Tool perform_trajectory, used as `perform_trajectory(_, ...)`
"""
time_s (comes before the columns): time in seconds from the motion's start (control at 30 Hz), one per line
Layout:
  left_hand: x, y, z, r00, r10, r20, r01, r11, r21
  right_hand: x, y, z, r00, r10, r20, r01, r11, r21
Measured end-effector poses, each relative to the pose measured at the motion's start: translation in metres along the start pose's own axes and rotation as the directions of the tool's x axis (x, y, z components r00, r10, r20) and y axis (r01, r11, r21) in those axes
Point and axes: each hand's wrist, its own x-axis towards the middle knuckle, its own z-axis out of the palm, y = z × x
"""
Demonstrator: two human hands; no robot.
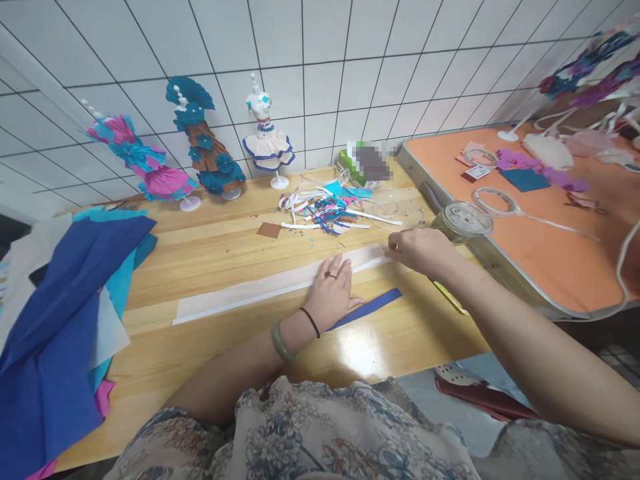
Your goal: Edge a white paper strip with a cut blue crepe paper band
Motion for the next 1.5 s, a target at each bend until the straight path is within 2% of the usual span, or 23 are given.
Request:
perform_trajectory(0.3,-0.001,0.000,0.001,1.000,-0.004,-0.001,0.004,1.000,-0.010,-0.002,0.006,0.011,0.998,0.054,0.009,-0.054,0.998,-0.019)
perform_trajectory(0.43,-0.001,0.000,0.003,1.000,-0.008,-0.003,0.008,1.000,-0.015,-0.001,0.006,0.017,0.999,0.021,-0.027,-0.022,0.999,-0.041)
perform_trajectory(0.7,-0.001,0.000,0.003,1.000,-0.019,-0.004,0.019,0.999,-0.029,-0.004,0.005,0.030,0.981,-0.077,-0.176,0.060,0.993,-0.102)
perform_trajectory(0.87,-0.001,0.000,0.004,1.000,-0.019,0.000,0.019,0.999,-0.031,-0.008,-0.002,0.029,0.983,-0.091,-0.160,0.074,0.991,-0.111)
perform_trajectory(1.07,-0.001,0.000,0.005,1.000,-0.027,-0.005,0.026,0.999,-0.023,-0.012,-0.012,0.031,0.985,-0.065,-0.161,0.041,0.987,-0.154)
perform_trajectory(1.5,-0.001,0.001,0.004,0.999,-0.035,-0.007,0.034,0.999,-0.029,-0.018,-0.024,0.053,0.976,0.009,-0.218,-0.048,0.983,-0.178)
